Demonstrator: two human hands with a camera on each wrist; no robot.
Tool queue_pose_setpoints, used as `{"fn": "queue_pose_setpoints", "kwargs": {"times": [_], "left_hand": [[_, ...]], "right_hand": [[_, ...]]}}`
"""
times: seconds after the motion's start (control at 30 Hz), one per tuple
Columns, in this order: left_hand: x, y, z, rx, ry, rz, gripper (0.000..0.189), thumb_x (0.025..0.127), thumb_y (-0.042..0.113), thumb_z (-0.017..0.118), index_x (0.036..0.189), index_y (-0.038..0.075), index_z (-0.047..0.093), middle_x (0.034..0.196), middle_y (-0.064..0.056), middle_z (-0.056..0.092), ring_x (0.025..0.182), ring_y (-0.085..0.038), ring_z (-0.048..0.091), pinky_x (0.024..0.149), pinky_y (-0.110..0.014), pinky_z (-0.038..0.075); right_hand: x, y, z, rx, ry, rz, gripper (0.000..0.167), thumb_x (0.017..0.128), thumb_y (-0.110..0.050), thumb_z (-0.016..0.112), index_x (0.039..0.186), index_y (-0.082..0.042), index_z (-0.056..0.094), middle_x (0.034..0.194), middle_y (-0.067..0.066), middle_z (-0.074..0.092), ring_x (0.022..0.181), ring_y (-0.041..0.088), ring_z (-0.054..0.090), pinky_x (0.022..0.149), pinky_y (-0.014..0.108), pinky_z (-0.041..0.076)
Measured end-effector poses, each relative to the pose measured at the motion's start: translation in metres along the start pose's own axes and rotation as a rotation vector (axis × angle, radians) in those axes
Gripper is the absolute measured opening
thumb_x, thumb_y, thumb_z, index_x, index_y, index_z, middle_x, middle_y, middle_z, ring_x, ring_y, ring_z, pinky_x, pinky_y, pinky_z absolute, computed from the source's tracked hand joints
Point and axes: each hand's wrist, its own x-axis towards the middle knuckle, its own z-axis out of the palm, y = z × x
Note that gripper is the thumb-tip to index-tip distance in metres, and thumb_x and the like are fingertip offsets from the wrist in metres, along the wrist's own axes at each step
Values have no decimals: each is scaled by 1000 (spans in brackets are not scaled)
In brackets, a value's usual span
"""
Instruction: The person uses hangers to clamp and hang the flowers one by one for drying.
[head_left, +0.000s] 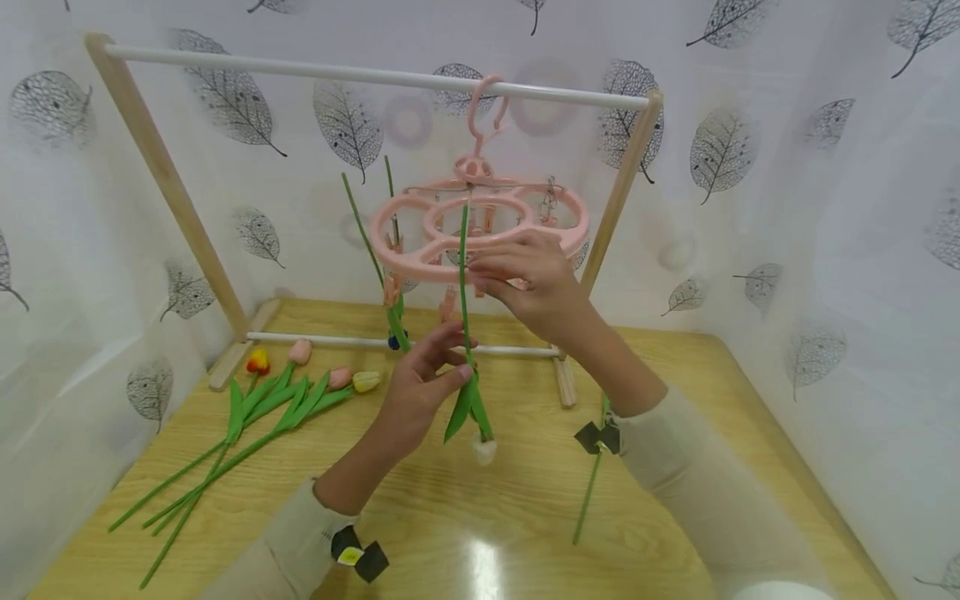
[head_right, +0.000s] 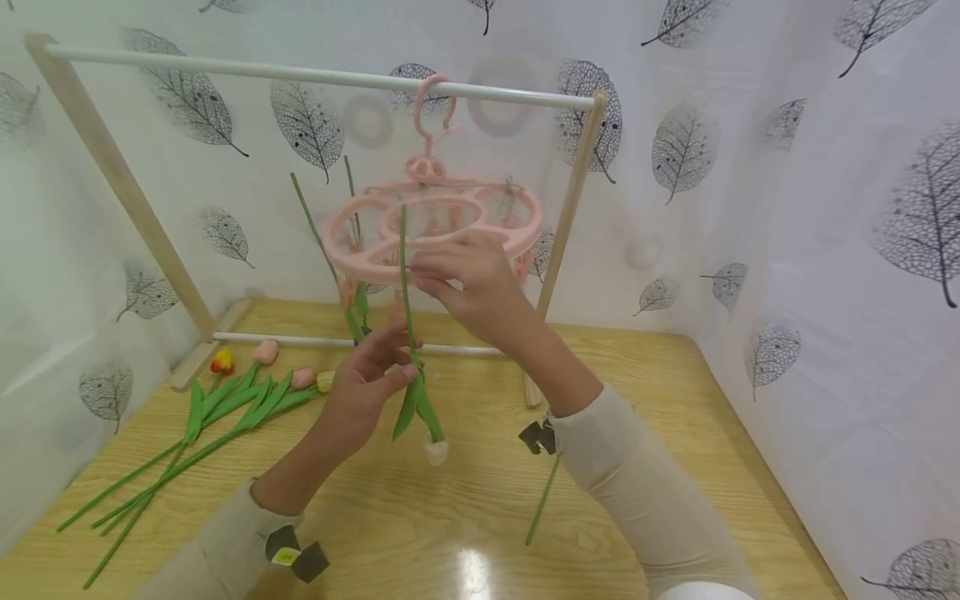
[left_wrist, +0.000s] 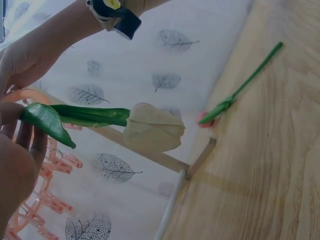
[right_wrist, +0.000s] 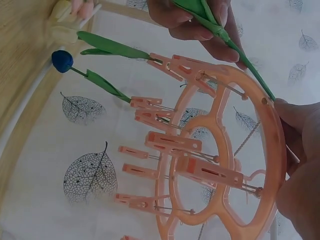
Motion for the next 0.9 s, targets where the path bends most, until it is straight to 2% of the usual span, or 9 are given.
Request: {"fn": "queue_pose_setpoints", "kwargs": {"times": [0.1, 0.3, 0.33, 0.53, 0.9], "left_hand": [[1, 0, -1, 0, -8, 2, 47, 97, -3, 60, 140, 13, 53, 124, 2, 63, 105, -17, 56, 80, -20, 55], [1, -1, -2, 1, -18, 11, 46, 97, -2, 61, 140, 12, 53, 131, -17, 58, 105, -18, 55, 80, -21, 55], [1, -1, -1, 0, -19, 12, 47, 97, -2, 61, 141, 12, 53, 131, -17, 58, 105, -18, 55, 80, -21, 55], [0, -2, 0, -6, -22, 20, 48, 96, -3, 61, 140, 14, 54, 125, 1, 63, 104, -17, 55, 80, -20, 54], [-1, -3, 0, 8, -20, 9, 48, 97, -3, 60, 142, 11, 52, 125, 1, 63, 105, -18, 55, 81, -21, 54]], "right_hand": [[1, -1, 0, -26, 5, 1, 20, 83, -8, 81, 103, -6, 80, 107, 7, 77, 106, 25, 64, 101, 43, 39], [1, -3, -3, -81, 32, -9, 21, 84, -12, 81, 104, -6, 79, 109, 9, 77, 108, 28, 61, 98, 47, 35], [1, -3, -3, -94, 40, -12, 21, 84, -12, 81, 104, -6, 79, 109, 9, 77, 108, 28, 61, 98, 47, 35], [-2, -1, -4, -166, 68, -43, 20, 85, -13, 81, 104, -6, 79, 106, 8, 77, 106, 28, 61, 100, 50, 36], [-3, 4, -4, -149, 94, -43, 18, 88, -13, 79, 104, -4, 78, 105, 7, 77, 107, 28, 61, 100, 46, 38]]}}
